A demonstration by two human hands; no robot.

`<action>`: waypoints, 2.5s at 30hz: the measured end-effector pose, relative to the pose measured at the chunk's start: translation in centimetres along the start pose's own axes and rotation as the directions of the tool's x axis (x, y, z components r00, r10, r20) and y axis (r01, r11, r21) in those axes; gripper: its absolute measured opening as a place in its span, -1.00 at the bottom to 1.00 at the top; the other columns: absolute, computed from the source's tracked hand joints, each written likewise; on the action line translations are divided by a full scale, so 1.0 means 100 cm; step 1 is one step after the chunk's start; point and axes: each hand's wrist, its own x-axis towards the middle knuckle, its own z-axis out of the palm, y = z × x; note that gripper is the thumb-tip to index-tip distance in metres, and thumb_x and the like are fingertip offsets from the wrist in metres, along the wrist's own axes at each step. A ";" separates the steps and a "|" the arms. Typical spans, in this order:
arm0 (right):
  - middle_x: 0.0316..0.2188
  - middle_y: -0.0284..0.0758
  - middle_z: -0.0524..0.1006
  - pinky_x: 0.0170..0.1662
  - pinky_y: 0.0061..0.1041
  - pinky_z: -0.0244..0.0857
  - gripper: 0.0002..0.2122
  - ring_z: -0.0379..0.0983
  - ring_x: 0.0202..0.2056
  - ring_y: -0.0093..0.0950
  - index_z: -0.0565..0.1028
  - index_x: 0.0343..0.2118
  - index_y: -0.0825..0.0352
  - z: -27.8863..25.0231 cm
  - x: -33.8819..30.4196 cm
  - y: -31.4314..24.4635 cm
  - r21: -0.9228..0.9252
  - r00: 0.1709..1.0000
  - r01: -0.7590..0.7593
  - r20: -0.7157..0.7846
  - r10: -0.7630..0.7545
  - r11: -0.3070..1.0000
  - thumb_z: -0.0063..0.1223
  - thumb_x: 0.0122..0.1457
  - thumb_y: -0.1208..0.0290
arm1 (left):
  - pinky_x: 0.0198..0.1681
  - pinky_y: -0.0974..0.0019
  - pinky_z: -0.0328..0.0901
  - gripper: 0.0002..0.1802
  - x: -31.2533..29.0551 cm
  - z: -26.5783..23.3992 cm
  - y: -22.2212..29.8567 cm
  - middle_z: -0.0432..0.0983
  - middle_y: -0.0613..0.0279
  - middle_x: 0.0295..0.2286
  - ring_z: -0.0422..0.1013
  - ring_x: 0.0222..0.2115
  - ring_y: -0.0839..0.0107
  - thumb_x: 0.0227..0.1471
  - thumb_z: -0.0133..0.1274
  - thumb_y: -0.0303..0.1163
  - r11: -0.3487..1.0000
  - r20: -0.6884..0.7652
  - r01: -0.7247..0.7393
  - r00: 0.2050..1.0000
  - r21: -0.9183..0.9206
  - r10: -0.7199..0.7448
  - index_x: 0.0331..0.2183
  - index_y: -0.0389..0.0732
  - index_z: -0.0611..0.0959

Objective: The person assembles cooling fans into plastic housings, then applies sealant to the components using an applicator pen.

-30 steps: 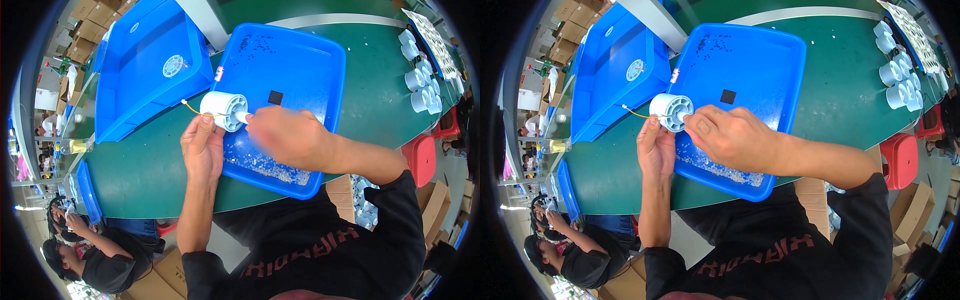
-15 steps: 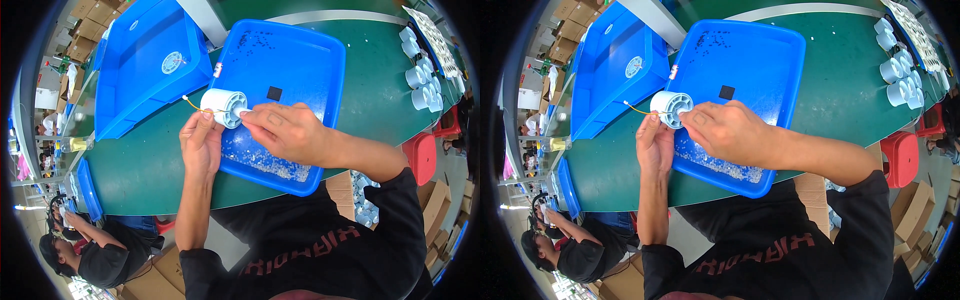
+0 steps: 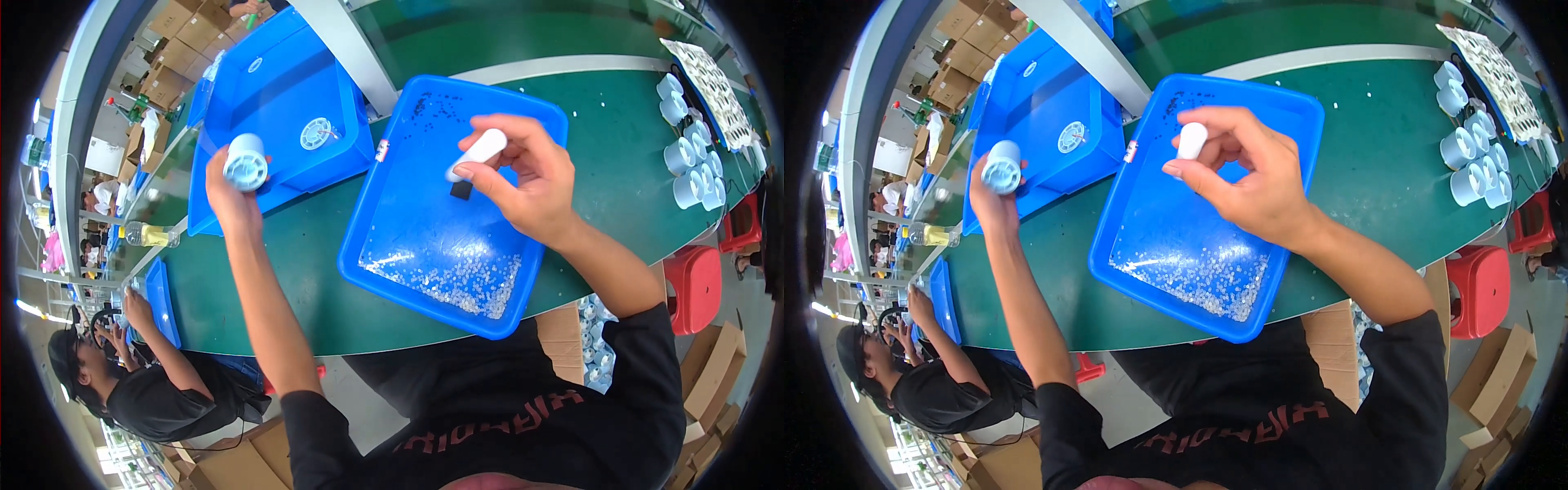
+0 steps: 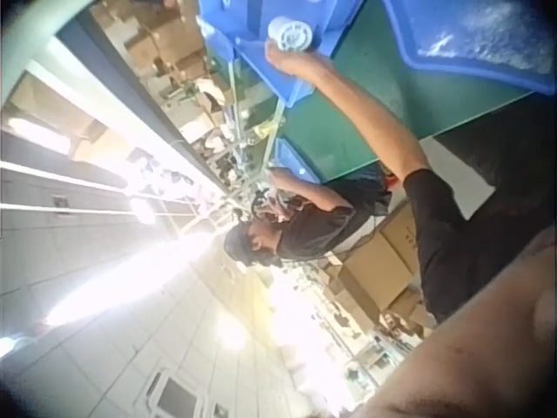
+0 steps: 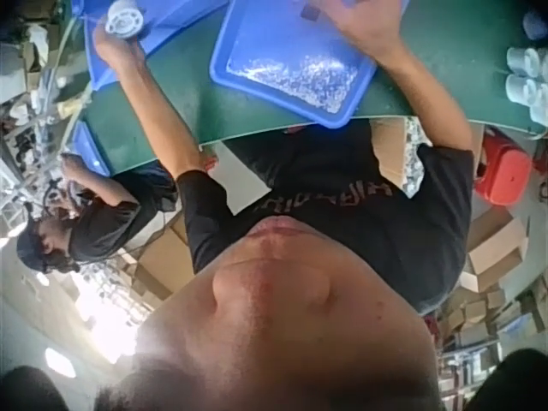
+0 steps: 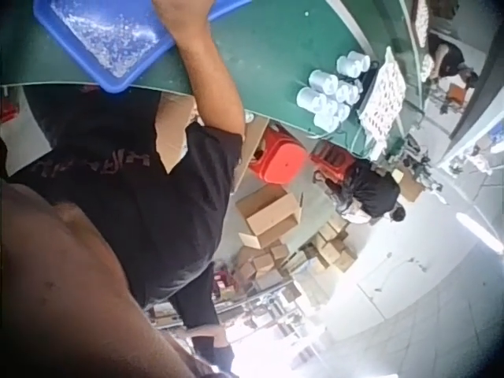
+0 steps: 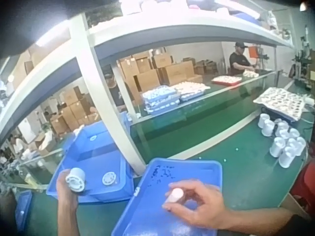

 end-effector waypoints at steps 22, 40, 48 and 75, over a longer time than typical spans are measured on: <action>-0.50 -0.30 0.43 -0.61 -0.70 0.21 -0.76 0.35 -0.63 -0.69 0.41 -0.36 0.39 -0.006 0.002 0.027 -0.251 0.977 0.193 -0.035 -0.208 0.949 0.26 -0.07 0.61 | 0.02 0.22 0.24 -0.45 0.040 0.063 -0.006 0.48 0.05 -0.13 0.39 -0.08 0.16 -0.24 0.23 -0.42 0.483 0.757 -0.608 0.620 0.630 -0.205 -0.09 -0.29 0.56; -0.45 -0.26 0.46 -0.61 -0.70 0.24 -0.78 0.36 -0.64 -0.66 0.41 -0.38 0.41 -0.006 -0.003 0.025 -0.305 0.961 0.272 0.043 -0.273 0.912 0.22 -0.08 0.67 | -0.26 0.37 0.31 0.32 -0.100 0.068 0.120 0.52 0.02 -0.13 0.42 -0.27 0.28 -0.34 0.42 -0.39 -0.249 0.654 -0.900 0.051 0.358 0.755 0.22 -0.40 -0.20; -0.46 -0.26 0.46 -0.61 -0.70 0.22 -0.78 0.36 -0.64 -0.65 0.42 -0.37 0.41 -0.006 -0.004 0.023 -0.316 0.965 0.260 0.050 -0.257 0.912 0.23 -0.09 0.67 | -0.17 0.35 0.31 0.34 -0.109 0.075 0.120 0.55 0.07 -0.17 0.42 -0.26 0.29 -0.32 0.41 -0.38 -0.199 0.643 -0.898 0.112 0.391 0.758 0.21 -0.39 -0.25; -0.56 -0.30 0.42 -0.65 -0.70 0.18 -0.75 0.34 -0.68 -0.64 0.41 -0.38 0.41 -0.006 -0.004 0.020 -0.324 0.951 0.309 0.113 -0.288 0.894 0.25 -0.14 0.65 | -0.15 0.27 0.25 0.25 -0.112 0.077 0.102 0.51 -0.04 -0.12 0.41 -0.27 0.24 -0.34 0.42 -0.38 -0.141 0.657 -0.907 0.173 0.396 0.734 0.20 -0.44 -0.09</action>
